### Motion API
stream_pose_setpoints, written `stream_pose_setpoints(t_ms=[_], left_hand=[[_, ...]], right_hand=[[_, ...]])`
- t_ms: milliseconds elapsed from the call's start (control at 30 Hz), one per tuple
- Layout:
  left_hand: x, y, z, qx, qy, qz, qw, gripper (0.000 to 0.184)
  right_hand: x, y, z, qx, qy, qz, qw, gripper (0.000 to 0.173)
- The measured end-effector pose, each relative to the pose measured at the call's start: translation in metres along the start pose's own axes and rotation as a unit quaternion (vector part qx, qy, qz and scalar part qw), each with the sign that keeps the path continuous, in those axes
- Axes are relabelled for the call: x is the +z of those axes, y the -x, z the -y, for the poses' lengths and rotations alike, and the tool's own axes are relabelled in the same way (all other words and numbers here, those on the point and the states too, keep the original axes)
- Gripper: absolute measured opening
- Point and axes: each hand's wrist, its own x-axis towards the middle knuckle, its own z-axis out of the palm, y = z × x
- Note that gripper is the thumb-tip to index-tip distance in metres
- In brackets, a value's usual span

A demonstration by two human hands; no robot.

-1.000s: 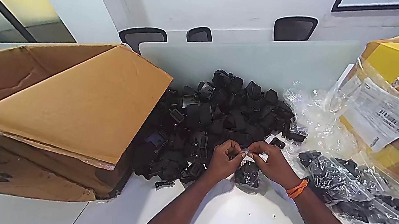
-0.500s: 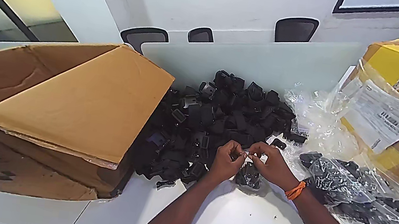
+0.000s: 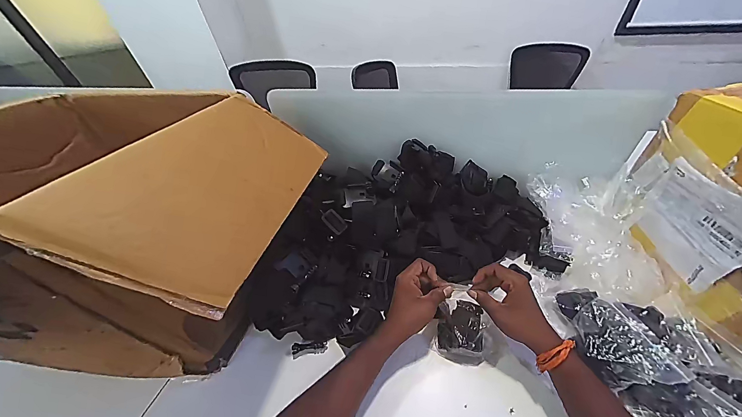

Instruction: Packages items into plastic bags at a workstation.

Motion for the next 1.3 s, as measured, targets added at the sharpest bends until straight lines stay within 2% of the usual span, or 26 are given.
stream_pose_setpoints(t_ms=[167, 267, 467, 533, 733, 833, 967, 1300], left_hand=[[-0.004, 0.0, 0.004, 0.019, 0.029, 0.075, 0.997, 0.031], [-0.002, 0.001, 0.005, 0.024, 0.024, 0.102, 0.994, 0.04], [-0.001, -0.001, 0.006, 0.0, -0.016, 0.027, 1.0, 0.03], [-0.003, -0.001, 0.008, 0.0, -0.01, 0.018, 1.0, 0.029], [-0.001, 0.001, 0.003, -0.01, 0.004, 0.06, 0.998, 0.037], [0.001, 0.003, 0.001, -0.018, -0.002, 0.059, 0.998, 0.033], [0.001, 0.003, 0.004, -0.005, -0.024, 0.048, 0.999, 0.025], [0.002, 0.004, 0.007, 0.006, -0.091, 0.036, 0.995, 0.022]], right_hand=[[0.005, 0.001, -0.003, -0.032, -0.031, -0.002, 0.999, 0.011], [0.008, 0.002, -0.005, -0.042, -0.036, 0.004, 0.998, 0.012], [0.004, 0.001, -0.008, -0.049, -0.014, -0.001, 0.999, 0.024], [0.001, 0.0, -0.014, -0.051, -0.016, -0.015, 0.998, 0.022], [0.007, 0.001, -0.016, -0.031, -0.066, -0.047, 0.996, 0.021], [0.013, 0.002, -0.012, -0.032, -0.079, -0.039, 0.996, 0.019], [0.021, 0.004, -0.009, -0.04, -0.042, -0.053, 0.997, 0.008], [0.027, 0.004, -0.008, -0.009, 0.08, 0.0, 0.997, 0.011]])
